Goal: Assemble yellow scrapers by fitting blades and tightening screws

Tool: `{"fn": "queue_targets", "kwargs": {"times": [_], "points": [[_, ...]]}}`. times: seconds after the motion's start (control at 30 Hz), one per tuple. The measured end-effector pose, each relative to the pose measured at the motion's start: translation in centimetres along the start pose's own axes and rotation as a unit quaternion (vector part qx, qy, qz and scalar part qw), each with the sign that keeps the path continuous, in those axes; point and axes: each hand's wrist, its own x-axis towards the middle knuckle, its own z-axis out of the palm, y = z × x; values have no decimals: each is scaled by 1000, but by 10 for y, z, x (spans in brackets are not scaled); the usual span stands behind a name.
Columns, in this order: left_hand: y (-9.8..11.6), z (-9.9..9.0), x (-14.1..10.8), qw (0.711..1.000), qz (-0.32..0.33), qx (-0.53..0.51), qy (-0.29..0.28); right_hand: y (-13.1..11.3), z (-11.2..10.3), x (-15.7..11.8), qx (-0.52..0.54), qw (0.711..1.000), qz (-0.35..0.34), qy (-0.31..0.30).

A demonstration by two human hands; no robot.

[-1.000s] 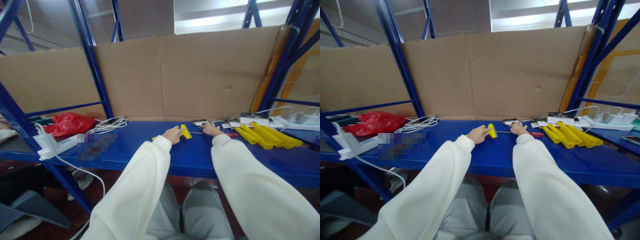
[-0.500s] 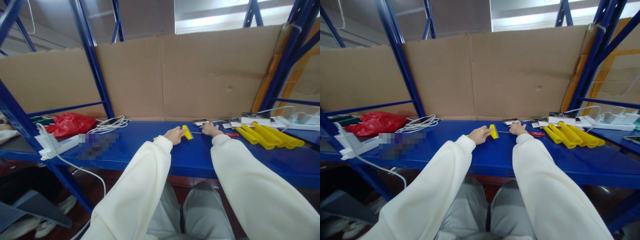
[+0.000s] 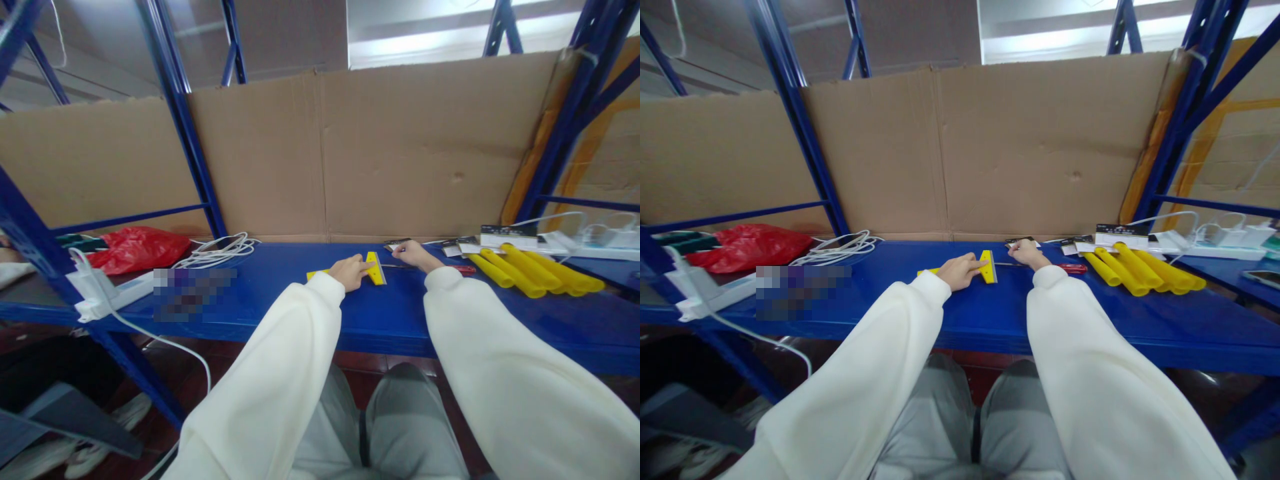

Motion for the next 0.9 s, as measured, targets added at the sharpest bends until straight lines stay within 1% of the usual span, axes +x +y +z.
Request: {"fn": "queue_targets", "kwargs": {"times": [0.07,0.13,0.23,0.33,0.43,0.6,0.73,0.8,0.9], "points": [[0,0,0,1000,1,2,1,-11,1,-3,90,995,-37,-31],[0,0,1,1000,2,5,1,-23,5,-6,133,986,-87,-58],[0,0,1,1000,4,10,0,-38,13,-11,126,978,-137,-91],[1,0,0,1000,8,16,-3,-43,20,-13,102,978,-157,-96],[1,-1,0,1000,10,19,-1,-44,21,-15,81,980,-155,-92],[1,-1,0,1000,14,10,2,-48,15,-18,34,983,-156,-92],[1,-1,0,1000,12,9,2,-53,13,-22,21,983,-160,-89],[1,0,0,1000,11,9,5,-55,14,-24,23,986,-140,-89],[1,0,0,1000,8,10,5,-57,17,-27,43,991,-94,-89]]}}
